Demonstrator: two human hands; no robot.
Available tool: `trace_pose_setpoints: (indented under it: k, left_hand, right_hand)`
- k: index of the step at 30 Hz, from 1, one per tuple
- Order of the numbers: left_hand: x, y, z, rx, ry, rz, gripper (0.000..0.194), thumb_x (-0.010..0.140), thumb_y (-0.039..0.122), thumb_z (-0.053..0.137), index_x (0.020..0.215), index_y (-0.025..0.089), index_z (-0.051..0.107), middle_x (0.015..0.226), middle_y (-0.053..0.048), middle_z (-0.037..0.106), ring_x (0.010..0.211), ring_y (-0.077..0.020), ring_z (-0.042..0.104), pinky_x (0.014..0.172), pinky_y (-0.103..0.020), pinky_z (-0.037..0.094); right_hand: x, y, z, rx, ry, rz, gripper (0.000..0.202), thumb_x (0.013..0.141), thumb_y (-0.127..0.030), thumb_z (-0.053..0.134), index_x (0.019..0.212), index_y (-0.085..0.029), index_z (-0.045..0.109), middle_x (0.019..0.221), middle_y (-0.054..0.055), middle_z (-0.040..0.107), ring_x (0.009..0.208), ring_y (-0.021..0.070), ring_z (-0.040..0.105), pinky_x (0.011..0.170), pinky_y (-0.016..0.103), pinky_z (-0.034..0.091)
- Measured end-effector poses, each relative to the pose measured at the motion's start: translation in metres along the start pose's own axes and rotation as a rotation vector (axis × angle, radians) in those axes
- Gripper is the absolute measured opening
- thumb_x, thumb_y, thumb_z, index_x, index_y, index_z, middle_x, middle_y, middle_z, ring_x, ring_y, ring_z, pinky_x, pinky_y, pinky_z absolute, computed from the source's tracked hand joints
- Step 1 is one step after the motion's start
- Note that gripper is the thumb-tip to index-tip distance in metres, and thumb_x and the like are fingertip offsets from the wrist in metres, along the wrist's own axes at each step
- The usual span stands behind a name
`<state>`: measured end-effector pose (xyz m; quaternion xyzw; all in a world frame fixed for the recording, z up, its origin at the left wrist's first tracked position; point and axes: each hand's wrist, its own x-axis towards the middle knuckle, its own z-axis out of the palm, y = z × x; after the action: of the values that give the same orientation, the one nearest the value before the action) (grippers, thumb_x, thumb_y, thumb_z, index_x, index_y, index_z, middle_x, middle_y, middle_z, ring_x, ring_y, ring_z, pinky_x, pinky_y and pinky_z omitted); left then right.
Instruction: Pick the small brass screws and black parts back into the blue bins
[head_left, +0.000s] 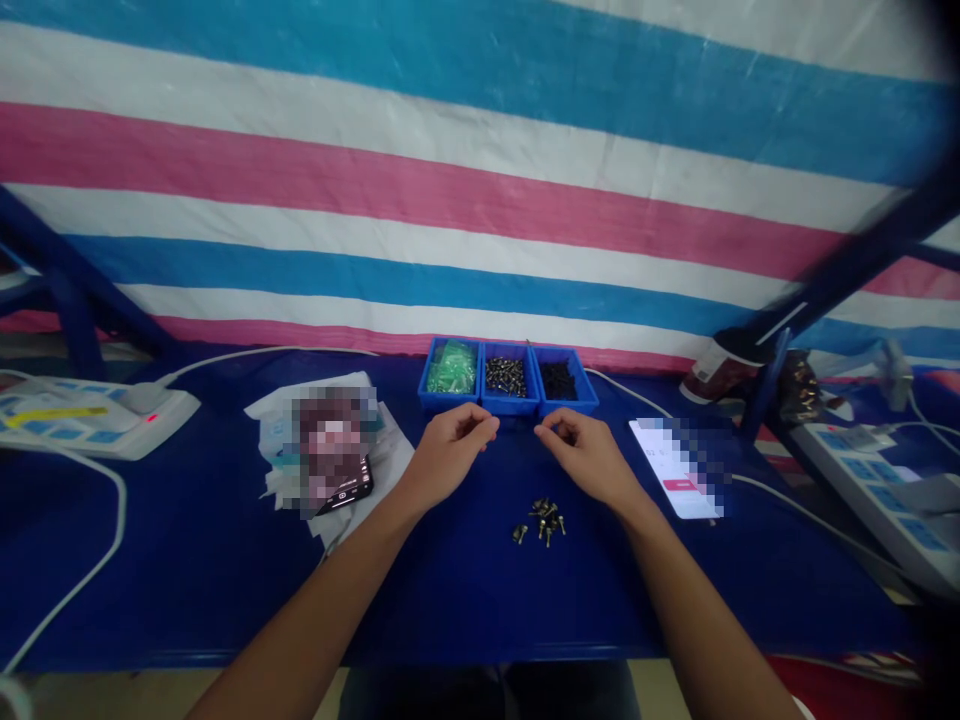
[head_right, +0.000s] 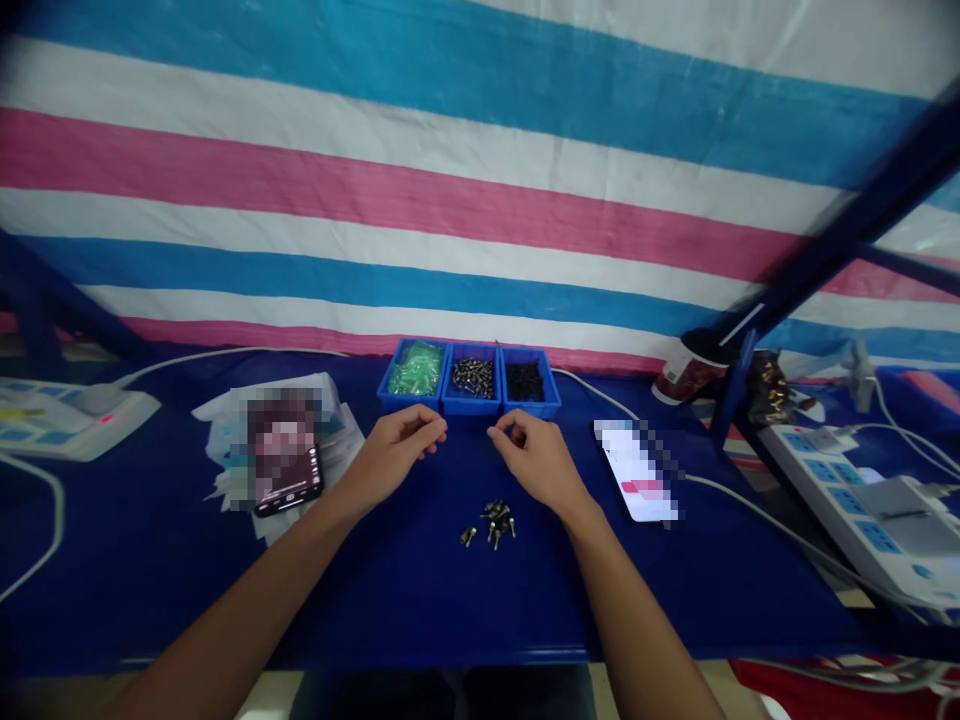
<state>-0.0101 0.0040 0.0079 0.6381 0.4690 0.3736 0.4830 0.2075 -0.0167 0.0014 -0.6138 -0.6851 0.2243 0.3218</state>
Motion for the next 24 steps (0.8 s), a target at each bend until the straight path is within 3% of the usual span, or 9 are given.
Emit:
trace_pose_setpoints:
  k: [4, 6, 9, 12, 19, 24]
  left_hand:
    - [-0.001, -0.003, 0.0, 0.009, 0.005, 0.007, 0.024, 0.089, 0.041, 0.055, 0.083, 0.018, 0.062, 0.076, -0.001, 0.063, 0.067, -0.0135, 0.057, 0.062, -0.026, 0.042]
    - [-0.001, -0.004, 0.001, 0.017, 0.004, 0.025, 0.024, 0.089, 0.041, 0.055, 0.083, 0.018, 0.062, 0.076, -0.001, 0.062, 0.068, -0.0137, 0.057, 0.063, -0.026, 0.042]
    - [-0.003, -0.004, 0.002, 0.041, 0.01, 0.055, 0.024, 0.089, 0.04, 0.055, 0.081, 0.018, 0.061, 0.073, 0.0, 0.061, 0.067, -0.0138, 0.056, 0.064, -0.027, 0.042]
    - [-0.004, -0.003, 0.003, 0.071, 0.019, 0.069, 0.025, 0.09, 0.04, 0.054, 0.08, 0.018, 0.061, 0.071, 0.001, 0.059, 0.067, -0.0137, 0.055, 0.063, -0.026, 0.041]
    - [-0.005, -0.002, 0.002, 0.081, 0.028, 0.08, 0.024, 0.089, 0.038, 0.054, 0.08, 0.018, 0.061, 0.072, 0.0, 0.059, 0.067, -0.0136, 0.054, 0.062, -0.025, 0.041]
    - [-0.005, 0.0, 0.001, 0.09, 0.026, 0.069, 0.025, 0.09, 0.039, 0.052, 0.079, 0.018, 0.061, 0.069, 0.001, 0.057, 0.063, -0.0131, 0.051, 0.06, -0.026, 0.04]
  right_hand:
    - [0.04, 0.0, -0.006, -0.069, 0.16, 0.011, 0.028, 0.088, -0.044, 0.054, 0.09, -0.021, 0.069, 0.07, 0.001, 0.067, 0.062, 0.0152, 0.059, 0.06, 0.026, 0.041]
    - [0.072, -0.003, -0.009, -0.199, 0.166, 0.04, 0.028, 0.087, -0.042, 0.054, 0.093, -0.021, 0.071, 0.08, 0.004, 0.072, 0.074, 0.019, 0.065, 0.069, 0.029, 0.044]
    - [0.12, -0.007, -0.005, -0.455, 0.157, 0.198, 0.035, 0.089, -0.046, 0.05, 0.105, -0.023, 0.071, 0.1, 0.01, 0.073, 0.096, 0.0255, 0.066, 0.078, 0.033, 0.047]
    - [0.153, -0.008, 0.005, -0.519, 0.155, 0.261, 0.039, 0.087, -0.048, 0.053, 0.105, -0.019, 0.071, 0.106, 0.016, 0.071, 0.1, 0.0307, 0.065, 0.081, 0.038, 0.048]
    - [0.18, 0.004, 0.019, -0.624, 0.119, 0.291, 0.041, 0.089, -0.041, 0.051, 0.11, -0.011, 0.068, 0.113, 0.023, 0.065, 0.108, 0.0369, 0.062, 0.087, 0.046, 0.048]
    - [0.186, 0.006, 0.022, -0.648, 0.054, 0.279, 0.038, 0.089, -0.031, 0.047, 0.113, -0.009, 0.067, 0.115, 0.025, 0.064, 0.108, 0.0366, 0.062, 0.088, 0.044, 0.047]
